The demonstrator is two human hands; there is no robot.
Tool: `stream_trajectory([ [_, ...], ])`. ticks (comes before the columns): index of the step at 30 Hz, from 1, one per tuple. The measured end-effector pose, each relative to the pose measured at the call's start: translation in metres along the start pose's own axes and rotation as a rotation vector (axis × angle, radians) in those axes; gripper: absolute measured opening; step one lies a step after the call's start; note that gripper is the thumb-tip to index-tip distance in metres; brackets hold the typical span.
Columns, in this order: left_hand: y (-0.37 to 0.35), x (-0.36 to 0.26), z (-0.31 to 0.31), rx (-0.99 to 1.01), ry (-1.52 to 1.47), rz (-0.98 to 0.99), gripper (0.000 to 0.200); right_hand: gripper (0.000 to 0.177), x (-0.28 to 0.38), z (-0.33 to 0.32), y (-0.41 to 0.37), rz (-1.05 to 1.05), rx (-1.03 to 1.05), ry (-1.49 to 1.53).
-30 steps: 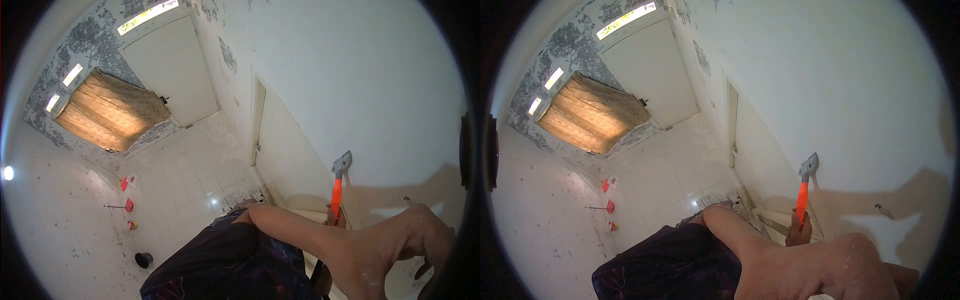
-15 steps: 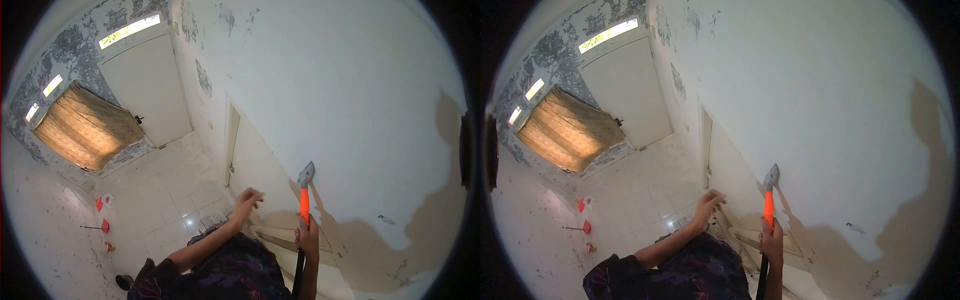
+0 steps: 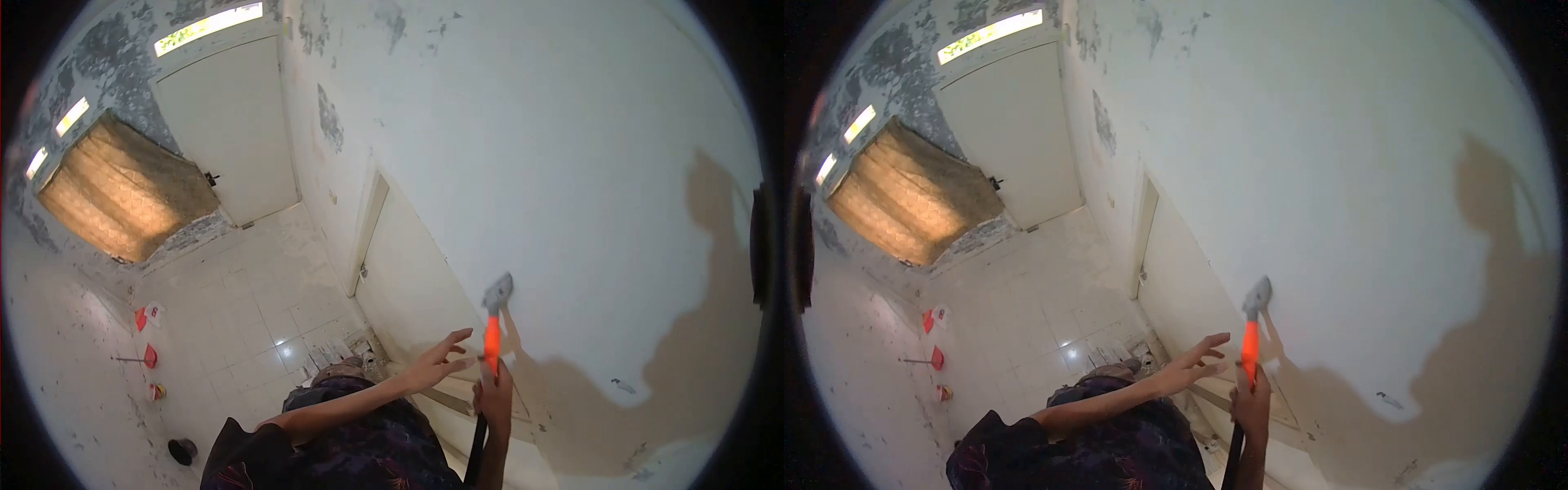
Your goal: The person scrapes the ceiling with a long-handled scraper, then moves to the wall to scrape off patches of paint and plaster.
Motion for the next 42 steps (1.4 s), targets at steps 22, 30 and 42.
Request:
stream_trajectory([
  [22, 0.022, -0.014, 0.007, -0.065, 0.461, 0.174, 0.112, 0.035, 0.011, 0.045, 0.022, -0.657, -0.079, -0.329],
  [30, 0.045, -0.026, -0.032, -0.262, 0.383, 0.173, 0.112, 0.034, 0.04, 0.088, 0.045, -0.223, 0.066, -0.301],
  [42, 0.057, -0.028, -0.046, -0.236, 0.451, 0.219, 0.115, 0.03, 0.043, 0.097, 0.057, -0.273, 0.088, -0.177],
])
Point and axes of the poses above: each hand's wrist, its own y-axis towards the middle knuckle, its own z-axis out of the palm, x = y × z, the point moved 7 cm from there along y, towards the middle knuckle, and after that the axes turned 12 degrees about -x, right-handed, at the moved point
